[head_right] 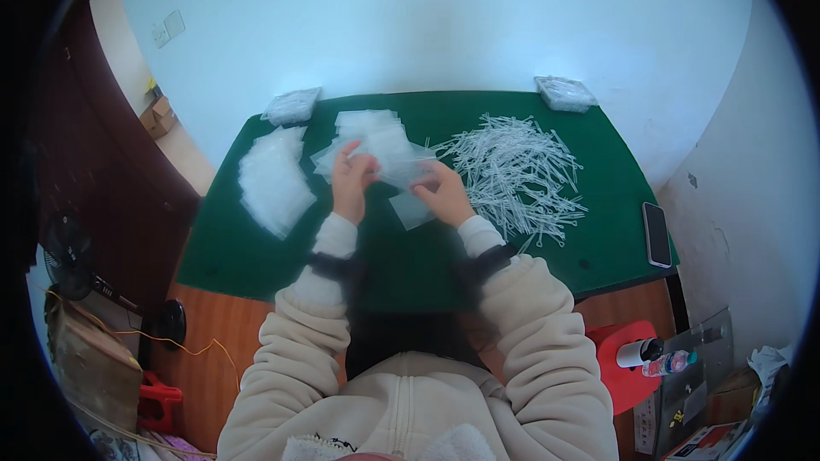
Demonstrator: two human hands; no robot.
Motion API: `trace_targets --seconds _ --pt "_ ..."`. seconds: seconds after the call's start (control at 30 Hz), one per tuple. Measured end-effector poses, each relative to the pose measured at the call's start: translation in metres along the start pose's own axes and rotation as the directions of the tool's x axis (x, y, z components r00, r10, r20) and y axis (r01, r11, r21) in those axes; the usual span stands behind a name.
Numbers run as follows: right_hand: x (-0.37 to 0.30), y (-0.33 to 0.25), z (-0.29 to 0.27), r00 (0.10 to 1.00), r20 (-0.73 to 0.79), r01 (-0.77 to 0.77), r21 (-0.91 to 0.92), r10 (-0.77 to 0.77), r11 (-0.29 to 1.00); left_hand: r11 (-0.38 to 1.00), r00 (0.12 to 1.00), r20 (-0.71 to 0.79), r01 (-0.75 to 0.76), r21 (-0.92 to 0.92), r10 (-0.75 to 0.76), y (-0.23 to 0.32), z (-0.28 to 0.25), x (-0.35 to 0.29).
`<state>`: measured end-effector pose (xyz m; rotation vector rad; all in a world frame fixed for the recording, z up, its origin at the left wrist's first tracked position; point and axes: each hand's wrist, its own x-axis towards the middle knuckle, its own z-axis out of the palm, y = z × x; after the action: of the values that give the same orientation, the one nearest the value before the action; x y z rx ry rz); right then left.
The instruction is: Manually packaging small white items into clear plastic bags at a workstation.
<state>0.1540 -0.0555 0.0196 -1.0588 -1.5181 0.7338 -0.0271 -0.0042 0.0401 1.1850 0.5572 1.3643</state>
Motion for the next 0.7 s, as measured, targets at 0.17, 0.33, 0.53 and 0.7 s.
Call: trace_targets --seconds 0.17,0.33,0.53,0.7 --pt "-0.003 -0.004 0.001 0.941 0.307 -0.197 0.147 0.144 0.969 0.930 0.978 0.137 -0.194 0.311 0.158 -0.004 -0.008 0.004" --pt "-0.005 -0.001 0.001 0.912 0.383 -0.208 0.121 0.148 0.971 0.896 0.949 0.315 -0.164 0.412 0.029 -0.008 -0.003 -0.004" --pt "-0.001 -0.003 0.001 0.974 0.156 -0.199 0.234 0.165 0.952 0.905 0.955 0.288 -0.061 0.421 -0.069 -0.010 -0.004 -0.004" --pt "0.002 0.009 -0.001 0.996 -0.014 -0.077 0.256 0.084 0.964 0.883 0.913 0.356 0.008 0.469 -0.198 -0.008 0.001 -0.007"
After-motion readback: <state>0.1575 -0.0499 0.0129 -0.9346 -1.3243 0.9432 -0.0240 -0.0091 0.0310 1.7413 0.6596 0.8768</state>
